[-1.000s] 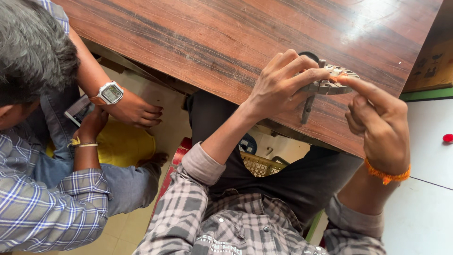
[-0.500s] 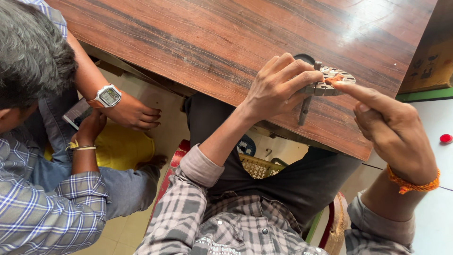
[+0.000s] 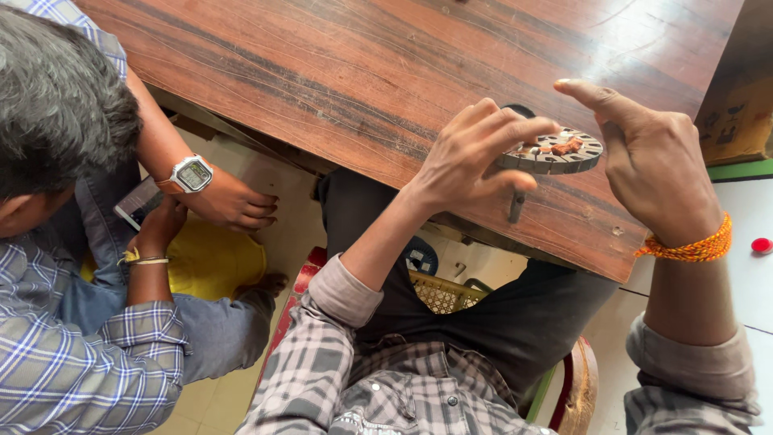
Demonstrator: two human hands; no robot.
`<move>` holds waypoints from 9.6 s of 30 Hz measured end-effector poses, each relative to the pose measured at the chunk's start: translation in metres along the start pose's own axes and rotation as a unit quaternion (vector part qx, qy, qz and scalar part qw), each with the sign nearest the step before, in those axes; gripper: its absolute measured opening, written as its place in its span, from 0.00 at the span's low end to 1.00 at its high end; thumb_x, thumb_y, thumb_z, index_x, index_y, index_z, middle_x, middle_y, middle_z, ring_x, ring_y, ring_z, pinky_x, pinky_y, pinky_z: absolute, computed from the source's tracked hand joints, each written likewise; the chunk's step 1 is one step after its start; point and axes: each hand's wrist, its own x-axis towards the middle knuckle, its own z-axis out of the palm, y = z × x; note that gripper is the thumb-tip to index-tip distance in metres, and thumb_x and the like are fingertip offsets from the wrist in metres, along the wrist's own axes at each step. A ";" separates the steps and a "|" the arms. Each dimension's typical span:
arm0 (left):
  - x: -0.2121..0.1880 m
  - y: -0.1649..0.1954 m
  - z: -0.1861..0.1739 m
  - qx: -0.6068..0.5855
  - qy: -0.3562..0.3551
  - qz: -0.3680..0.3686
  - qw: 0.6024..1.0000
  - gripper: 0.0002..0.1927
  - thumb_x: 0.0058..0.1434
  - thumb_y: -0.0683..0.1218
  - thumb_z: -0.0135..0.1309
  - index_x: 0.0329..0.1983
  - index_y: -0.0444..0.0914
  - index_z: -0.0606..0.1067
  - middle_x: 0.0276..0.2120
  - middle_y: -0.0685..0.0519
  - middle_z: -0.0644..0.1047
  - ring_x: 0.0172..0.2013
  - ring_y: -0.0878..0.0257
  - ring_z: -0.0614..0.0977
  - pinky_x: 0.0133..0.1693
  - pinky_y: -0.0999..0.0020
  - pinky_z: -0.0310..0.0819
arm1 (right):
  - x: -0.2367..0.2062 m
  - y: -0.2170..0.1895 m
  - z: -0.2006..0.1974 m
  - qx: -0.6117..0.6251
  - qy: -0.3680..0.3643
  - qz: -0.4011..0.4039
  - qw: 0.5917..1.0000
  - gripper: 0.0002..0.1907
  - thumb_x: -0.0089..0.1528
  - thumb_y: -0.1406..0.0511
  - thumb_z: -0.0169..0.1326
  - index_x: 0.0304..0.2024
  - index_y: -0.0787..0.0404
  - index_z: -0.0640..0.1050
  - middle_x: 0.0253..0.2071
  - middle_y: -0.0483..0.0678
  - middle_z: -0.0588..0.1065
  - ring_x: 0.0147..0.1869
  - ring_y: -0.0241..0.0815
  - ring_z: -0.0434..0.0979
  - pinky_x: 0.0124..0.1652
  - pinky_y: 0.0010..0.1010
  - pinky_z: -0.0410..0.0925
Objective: The person sits at a wooden table and places small orange pieces one at a time into the holes of a round perforated metal disc, steadying the disc with one hand while picking and pressing pieces in with the other. The person occasionally repositions the disc and continues filling its holes with the pieces.
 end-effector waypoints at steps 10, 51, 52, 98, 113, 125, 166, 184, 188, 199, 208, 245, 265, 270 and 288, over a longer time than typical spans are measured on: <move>0.029 -0.015 -0.010 -0.202 -0.108 -0.268 0.936 0.27 0.59 0.67 0.60 0.53 0.46 0.80 0.32 0.60 0.83 0.32 0.69 0.80 0.37 0.71 0.75 | 0.012 -0.008 0.000 -0.024 -0.048 0.007 0.999 0.21 0.71 0.73 0.45 0.65 0.54 0.77 0.26 0.61 0.74 0.24 0.49 0.74 0.30 0.42 0.66; 0.039 -0.042 -0.023 -0.372 -0.189 -0.186 0.890 0.08 0.61 0.47 0.64 0.43 0.44 0.85 0.36 0.59 0.82 0.40 0.69 0.83 0.45 0.69 0.79 | -0.101 -0.018 0.128 0.223 0.097 0.071 0.967 0.07 0.70 0.67 0.53 0.39 0.63 0.78 0.27 0.47 0.76 0.24 0.30 0.69 0.27 0.24 0.62; 0.041 -0.040 -0.024 -0.370 -0.188 -0.183 0.891 0.08 0.63 0.47 0.64 0.44 0.45 0.85 0.38 0.59 0.82 0.41 0.69 0.82 0.44 0.68 0.79 | -0.105 -0.019 0.136 0.225 0.079 0.075 0.968 0.06 0.68 0.67 0.55 0.39 0.63 0.78 0.25 0.48 0.75 0.23 0.31 0.69 0.26 0.25 0.63; -0.004 -0.006 0.012 0.055 0.004 0.027 0.998 0.26 0.64 0.48 0.65 0.64 0.51 0.71 0.55 0.63 0.76 0.50 0.62 0.76 0.55 0.63 0.72 | 0.037 0.056 0.025 0.136 -0.098 0.011 0.986 0.17 0.70 0.72 0.50 0.58 0.56 0.81 0.35 0.53 0.80 0.34 0.33 0.72 0.35 0.30 0.69; 0.025 -0.021 -0.005 -0.258 -0.010 -0.268 0.928 0.27 0.64 0.68 0.52 0.48 0.42 0.70 0.31 0.56 0.82 0.35 0.64 0.87 0.39 0.66 0.82 | 0.050 0.035 0.028 -0.005 -0.017 -0.055 0.998 0.18 0.68 0.76 0.52 0.56 0.56 0.82 0.34 0.60 0.80 0.26 0.44 0.78 0.25 0.36 0.66; 0.042 -0.049 -0.003 -0.342 -0.140 -0.239 0.898 0.13 0.61 0.53 0.64 0.44 0.43 0.80 0.29 0.59 0.77 0.30 0.69 0.74 0.34 0.70 0.69 | 0.019 0.032 0.009 -0.031 -0.033 -0.030 0.999 0.10 0.70 0.75 0.53 0.48 0.61 0.82 0.29 0.56 0.80 0.24 0.44 0.79 0.27 0.35 0.67; 0.024 0.006 0.006 -0.019 0.050 -0.016 0.998 0.22 0.57 0.47 0.69 0.55 0.50 0.78 0.47 0.61 0.79 0.45 0.62 0.78 0.48 0.65 0.78 | -0.086 0.067 0.072 0.411 0.051 0.116 0.903 0.12 0.68 0.78 0.42 0.39 0.68 0.78 0.26 0.38 0.65 0.28 0.27 0.57 0.28 0.22 0.53; 0.017 -0.005 0.000 -0.011 0.044 0.023 0.999 0.22 0.59 0.48 0.68 0.56 0.46 0.76 0.49 0.59 0.78 0.47 0.60 0.79 0.51 0.63 0.79 | -0.046 0.046 0.015 0.326 0.019 0.034 0.945 0.16 0.73 0.60 0.52 0.50 0.66 0.81 0.23 0.34 0.64 0.25 0.22 0.56 0.25 0.19 0.50; 0.014 -0.007 -0.001 -0.005 0.038 0.018 0.999 0.22 0.60 0.49 0.68 0.57 0.46 0.76 0.49 0.59 0.78 0.48 0.60 0.79 0.51 0.63 0.79 | -0.019 0.041 0.006 0.294 0.010 0.021 0.956 0.16 0.72 0.61 0.51 0.56 0.65 0.79 0.19 0.35 0.64 0.21 0.22 0.56 0.21 0.20 0.49; 0.024 -0.017 -0.008 -0.142 0.026 -0.064 0.987 0.22 0.68 0.64 0.50 0.56 0.47 0.75 0.43 0.57 0.82 0.44 0.65 0.83 0.49 0.66 0.78 | 0.040 0.037 -0.004 0.148 -0.066 -0.016 0.987 0.16 0.72 0.69 0.48 0.60 0.59 0.79 0.34 0.46 0.77 0.36 0.33 0.71 0.38 0.30 0.68; 0.070 -0.042 -0.013 -0.258 -0.157 -0.253 0.919 0.25 0.60 0.55 0.60 0.58 0.42 0.72 0.25 0.57 0.78 0.27 0.70 0.79 0.31 0.72 0.73 | 0.051 0.027 0.000 0.062 -0.056 0.009 0.996 0.19 0.69 0.73 0.47 0.59 0.59 0.80 0.27 0.55 0.74 0.29 0.40 0.71 0.33 0.35 0.67; 0.052 -0.077 -0.038 -0.291 -0.146 -0.123 0.938 0.06 0.65 0.44 0.59 0.43 0.47 0.84 0.39 0.60 0.82 0.42 0.69 0.83 0.41 0.69 0.80 | -0.066 -0.030 0.126 0.077 -0.095 0.079 0.989 0.05 0.61 0.64 0.59 0.37 0.57 0.83 0.27 0.54 0.78 0.31 0.52 0.80 0.31 0.37 0.69; 0.049 -0.035 -0.046 -0.377 -0.206 -0.040 0.902 0.34 0.59 0.66 0.64 0.62 0.43 0.76 0.55 0.54 0.77 0.62 0.60 0.76 0.64 0.59 0.73 | -0.086 0.005 0.113 0.411 0.332 0.148 0.836 0.09 0.73 0.75 0.49 0.52 0.67 0.79 0.51 0.48 0.74 0.46 0.34 0.78 0.43 0.24 0.75; 0.051 -0.011 -0.022 -0.351 -0.159 -0.071 0.920 0.29 0.58 0.60 0.66 0.58 0.43 0.77 0.55 0.54 0.76 0.58 0.61 0.77 0.62 0.60 0.74 | -0.055 0.001 0.130 0.344 0.327 0.147 0.868 0.14 0.66 0.72 0.59 0.55 0.64 0.80 0.44 0.45 0.77 0.38 0.31 0.69 0.33 0.25 0.66; 0.057 -0.026 0.014 -0.033 0.004 -0.003 0.999 0.20 0.56 0.40 0.67 0.51 0.43 0.77 0.49 0.56 0.79 0.47 0.58 0.80 0.47 0.64 0.77 | -0.027 0.064 0.118 0.500 0.159 0.173 0.834 0.08 0.73 0.72 0.48 0.43 0.65 0.79 0.27 0.43 0.71 0.26 0.26 0.64 0.26 0.21 0.58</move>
